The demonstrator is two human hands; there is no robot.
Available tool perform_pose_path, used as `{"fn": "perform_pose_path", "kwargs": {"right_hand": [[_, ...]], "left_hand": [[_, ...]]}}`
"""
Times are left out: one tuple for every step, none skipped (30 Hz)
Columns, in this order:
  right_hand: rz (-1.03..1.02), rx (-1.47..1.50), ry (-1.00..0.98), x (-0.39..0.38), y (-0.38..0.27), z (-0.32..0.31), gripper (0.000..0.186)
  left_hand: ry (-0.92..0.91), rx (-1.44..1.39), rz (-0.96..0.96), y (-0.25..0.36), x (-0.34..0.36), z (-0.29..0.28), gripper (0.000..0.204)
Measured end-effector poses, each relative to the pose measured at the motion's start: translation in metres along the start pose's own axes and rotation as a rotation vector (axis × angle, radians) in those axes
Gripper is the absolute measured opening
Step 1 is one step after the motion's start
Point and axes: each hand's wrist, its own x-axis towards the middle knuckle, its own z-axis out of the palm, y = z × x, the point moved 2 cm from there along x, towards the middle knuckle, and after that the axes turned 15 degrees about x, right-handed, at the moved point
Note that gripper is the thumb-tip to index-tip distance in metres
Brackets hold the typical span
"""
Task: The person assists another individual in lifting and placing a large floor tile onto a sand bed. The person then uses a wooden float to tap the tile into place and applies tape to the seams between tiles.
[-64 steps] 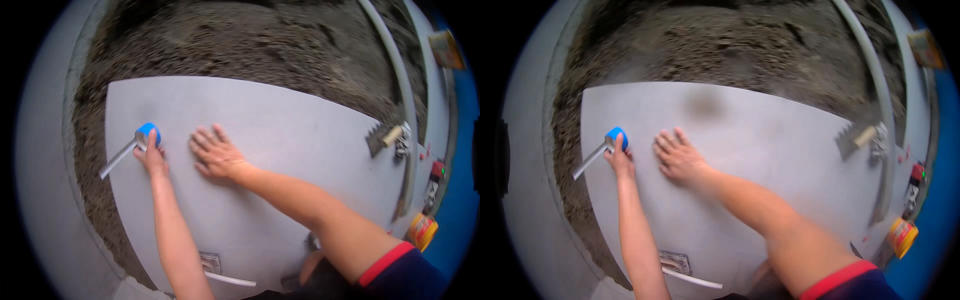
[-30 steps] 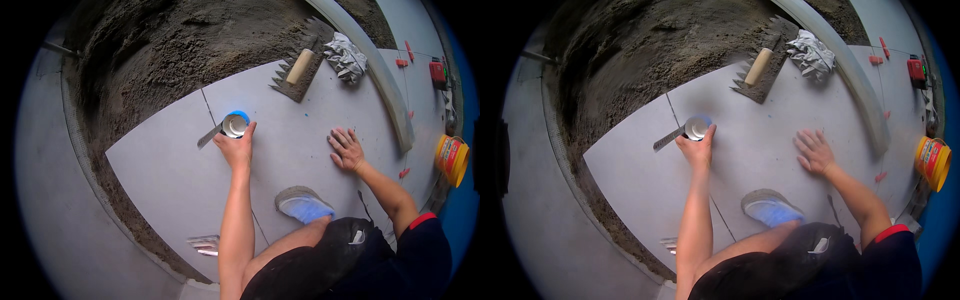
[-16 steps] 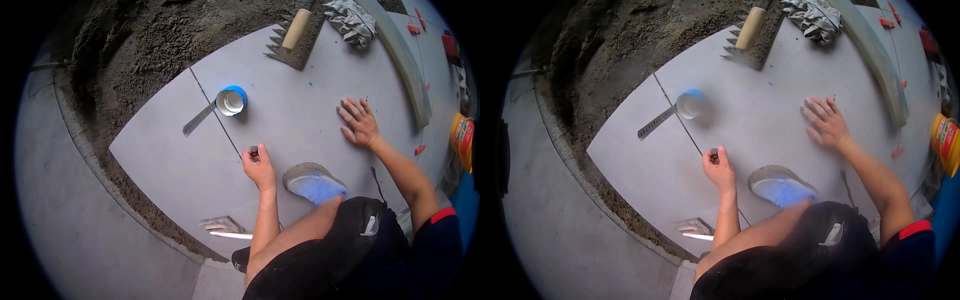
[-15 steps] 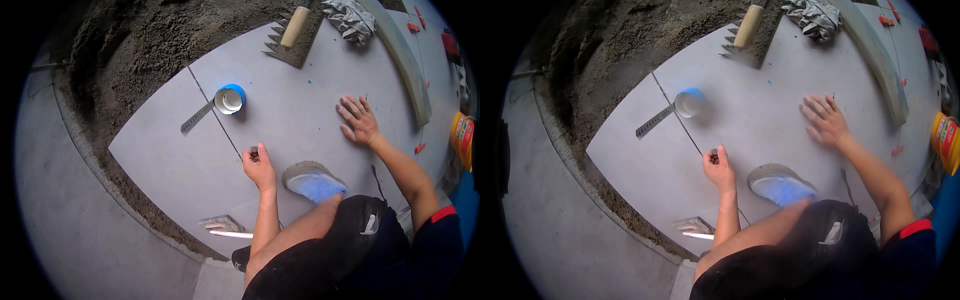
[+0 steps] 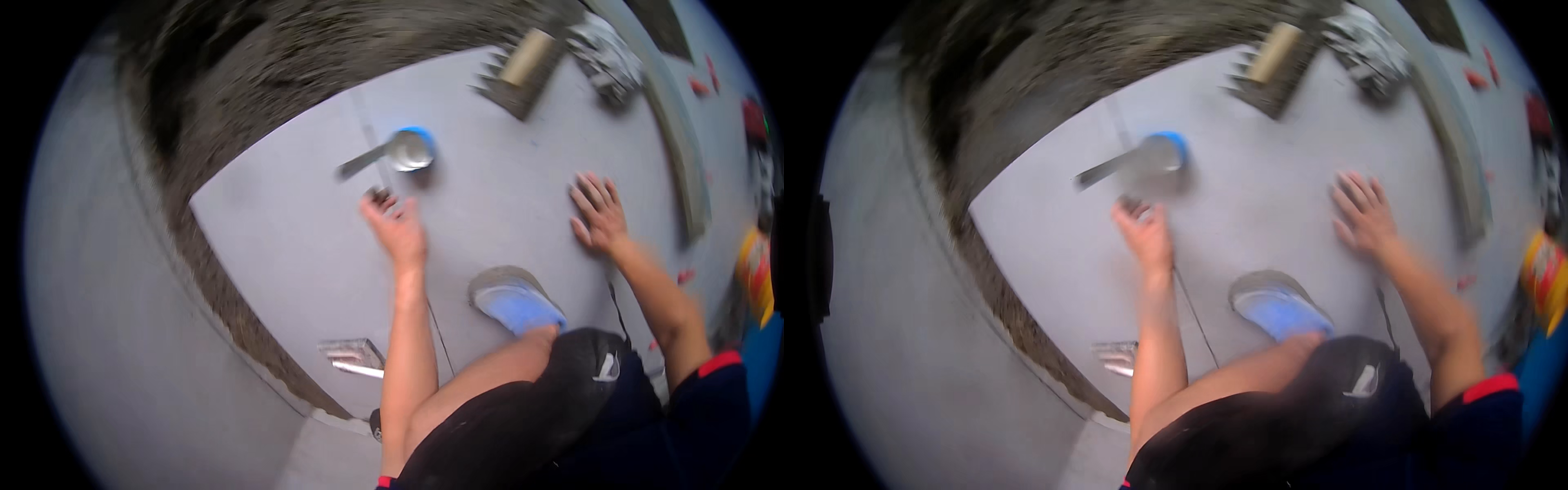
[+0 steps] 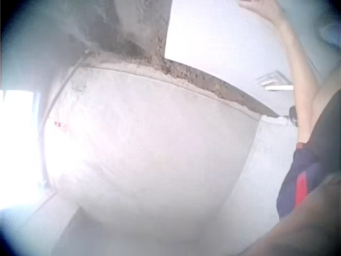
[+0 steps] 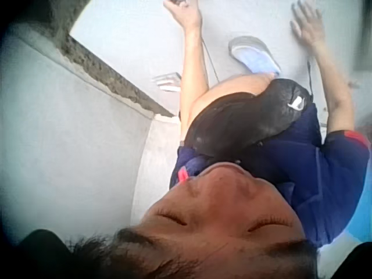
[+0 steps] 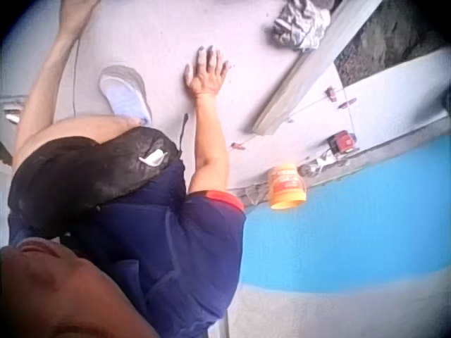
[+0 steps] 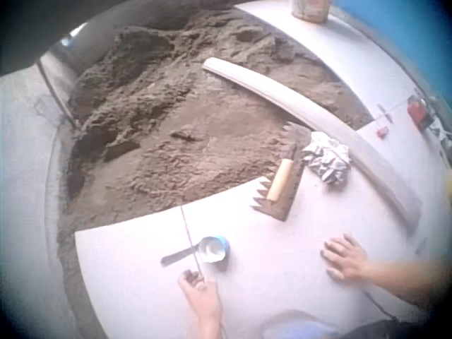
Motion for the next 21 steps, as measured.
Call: {"fn": "perform_pose_path", "kwargs": {"right_hand": [[-0.025, 0.024, 0.013, 0.011, -0.011, 0.000, 0.063], [-0.086, 0.036, 0.054, 0.015, -0.014, 0.009, 0.063], [-0.124, 0.027, 0.075, 0.015, -0.017, 0.017, 0.065], [-0.123, -0.013, 0.081, 0.011, -0.009, 0.020, 0.065], [-0.179, -0.029, 0.137, 0.010, -0.018, 0.019, 0.063], [-0.197, -0.060, 0.162, 0.005, -0.014, 0.021, 0.063], [-0.197, -0.119, 0.167, 0.002, -0.009, 0.027, 0.062], [-0.207, -0.136, 0.160, 0.001, -0.021, 0.024, 0.057], [-0.238, -0.128, 0.170, -0.001, -0.028, 0.024, 0.056], [-0.257, -0.127, 0.187, 0.000, -0.029, 0.022, 0.055], [-0.268, -0.159, 0.192, -0.007, -0.035, 0.023, 0.056], [-0.279, -0.204, 0.211, -0.011, -0.039, 0.022, 0.057], [-0.304, -0.208, 0.220, -0.015, -0.045, 0.021, 0.057], [-0.326, -0.229, 0.236, -0.016, -0.048, 0.018, 0.058], [-0.336, -0.230, 0.241, -0.018, -0.049, 0.019, 0.058], [-0.381, -0.250, 0.238, -0.010, -0.046, 0.015, 0.058], [-0.414, -0.276, 0.242, -0.003, -0.047, 0.011, 0.058], [-0.448, -0.281, 0.230, 0.000, -0.050, 0.010, 0.058], [-0.481, -0.288, 0.221, 0.008, -0.052, 0.010, 0.058], [-0.514, -0.306, 0.230, 0.017, -0.055, 0.008, 0.058], [-0.547, -0.332, 0.249, 0.032, -0.060, 0.003, 0.058]], "left_hand": [[0.002, 0.096, 0.043, -0.007, 0.011, -0.008, 0.047], [0.008, 0.194, 0.068, -0.018, 0.018, -0.015, 0.050], [-0.051, 0.278, 0.044, -0.012, 0.022, -0.018, 0.051], [-0.036, 0.215, 0.076, -0.004, 0.021, -0.021, 0.050], [0.008, 0.273, 0.082, -0.003, 0.020, -0.031, 0.043], [-0.022, 0.247, 0.177, 0.000, 0.019, -0.042, 0.041], [-0.057, 0.228, 0.265, -0.005, 0.022, -0.062, 0.040], [-0.052, 0.239, 0.242, -0.016, 0.020, -0.094, 0.038], [-0.054, 0.249, 0.218, -0.027, 0.011, -0.125, 0.036], [-0.064, 0.250, 0.204, -0.037, 0.002, -0.149, 0.035], [-0.003, 0.305, 0.168, -0.063, -0.013, -0.177, 0.033], [0.060, 0.348, 0.141, -0.100, -0.030, -0.207, 0.032], [0.127, 0.393, 0.099, -0.139, -0.058, -0.239, 0.030], [0.158, 0.480, 0.015, -0.187, -0.091, -0.264, 0.030], [0.169, 0.575, -0.085, -0.226, -0.131, -0.291, 0.029], [0.127, 0.570, -0.241, -0.244, -0.172, -0.316, 0.031], [-0.011, 0.590, -0.526, -0.249, -0.210, -0.340, 0.035], [0.055, 0.668, -0.564, -0.269, -0.265, -0.353, 0.036], [-0.028, 0.736, -0.674, -0.295, -0.317, -0.357, 0.040], [-0.082, 0.728, -0.759, -0.316, -0.363, -0.353, 0.042], [-0.129, 0.713, -0.822, -0.336, -0.398, -0.346, 0.044]]}}
